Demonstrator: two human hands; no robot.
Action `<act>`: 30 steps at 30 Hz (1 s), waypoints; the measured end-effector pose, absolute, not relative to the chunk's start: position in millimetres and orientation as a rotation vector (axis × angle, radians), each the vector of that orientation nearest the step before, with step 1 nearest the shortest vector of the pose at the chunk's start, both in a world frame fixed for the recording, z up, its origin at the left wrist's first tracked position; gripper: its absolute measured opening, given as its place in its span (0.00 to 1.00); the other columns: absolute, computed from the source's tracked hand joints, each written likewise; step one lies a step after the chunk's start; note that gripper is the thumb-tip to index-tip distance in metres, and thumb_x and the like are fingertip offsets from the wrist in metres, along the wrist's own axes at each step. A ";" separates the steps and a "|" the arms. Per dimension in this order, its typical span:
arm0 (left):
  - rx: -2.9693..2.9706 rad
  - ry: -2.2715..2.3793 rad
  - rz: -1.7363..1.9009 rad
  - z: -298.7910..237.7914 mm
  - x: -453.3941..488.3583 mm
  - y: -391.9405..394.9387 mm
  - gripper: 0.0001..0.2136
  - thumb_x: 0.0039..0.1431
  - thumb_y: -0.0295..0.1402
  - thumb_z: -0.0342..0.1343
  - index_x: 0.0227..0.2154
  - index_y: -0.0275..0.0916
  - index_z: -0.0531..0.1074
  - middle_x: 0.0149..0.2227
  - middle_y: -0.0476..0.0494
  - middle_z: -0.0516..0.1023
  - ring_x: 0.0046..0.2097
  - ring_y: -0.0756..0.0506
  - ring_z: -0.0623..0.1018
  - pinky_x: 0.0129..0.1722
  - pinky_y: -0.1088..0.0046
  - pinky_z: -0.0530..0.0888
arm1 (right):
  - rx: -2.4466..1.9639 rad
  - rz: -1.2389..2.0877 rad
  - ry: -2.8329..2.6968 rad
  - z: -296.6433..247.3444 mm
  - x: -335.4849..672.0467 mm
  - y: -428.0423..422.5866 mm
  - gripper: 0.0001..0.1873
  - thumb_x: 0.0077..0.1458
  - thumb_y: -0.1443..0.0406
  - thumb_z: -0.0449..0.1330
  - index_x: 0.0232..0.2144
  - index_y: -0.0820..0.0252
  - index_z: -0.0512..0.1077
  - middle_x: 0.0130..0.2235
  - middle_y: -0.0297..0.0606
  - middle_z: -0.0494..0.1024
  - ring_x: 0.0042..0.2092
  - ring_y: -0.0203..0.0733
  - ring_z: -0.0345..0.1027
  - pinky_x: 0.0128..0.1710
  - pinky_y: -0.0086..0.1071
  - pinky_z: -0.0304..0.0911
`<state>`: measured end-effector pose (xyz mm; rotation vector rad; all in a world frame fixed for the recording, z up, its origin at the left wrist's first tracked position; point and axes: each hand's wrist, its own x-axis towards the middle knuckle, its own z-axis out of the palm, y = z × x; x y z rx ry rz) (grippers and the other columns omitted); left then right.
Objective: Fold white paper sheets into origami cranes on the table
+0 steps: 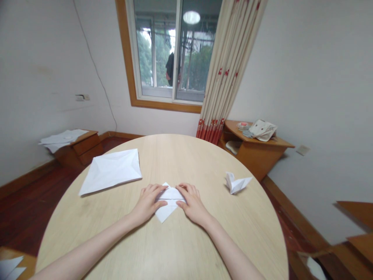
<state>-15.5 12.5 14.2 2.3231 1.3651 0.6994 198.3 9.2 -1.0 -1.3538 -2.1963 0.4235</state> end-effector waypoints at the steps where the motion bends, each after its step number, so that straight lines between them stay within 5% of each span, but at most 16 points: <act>1: 2.323 1.357 0.707 14.1 -15.5 12.2 0.18 0.58 0.32 0.58 0.51 0.44 0.67 0.49 0.43 0.73 0.51 0.39 0.68 0.48 0.61 0.60 | -1.356 0.419 -2.204 -0.5 198.4 9.0 0.24 0.55 0.65 0.56 0.55 0.51 0.64 0.55 0.42 0.65 0.57 0.49 0.54 0.58 0.46 0.51; 16: 2.338 1.320 0.739 10.0 -16.3 12.8 0.06 0.56 0.29 0.60 0.37 0.44 0.74 0.50 0.47 0.72 0.52 0.40 0.67 0.49 0.59 0.61 | -1.365 0.444 -2.213 1.1 198.8 7.8 0.20 0.57 0.64 0.56 0.53 0.54 0.66 0.54 0.42 0.66 0.56 0.48 0.55 0.57 0.45 0.50; 30: 2.332 1.170 0.885 0.8 -18.2 17.4 0.05 0.55 0.27 0.60 0.35 0.41 0.75 0.48 0.43 0.72 0.51 0.40 0.68 0.52 0.57 0.65 | -1.312 0.436 -2.200 -4.8 201.4 10.6 0.20 0.57 0.64 0.57 0.52 0.52 0.67 0.54 0.42 0.66 0.57 0.49 0.54 0.57 0.47 0.51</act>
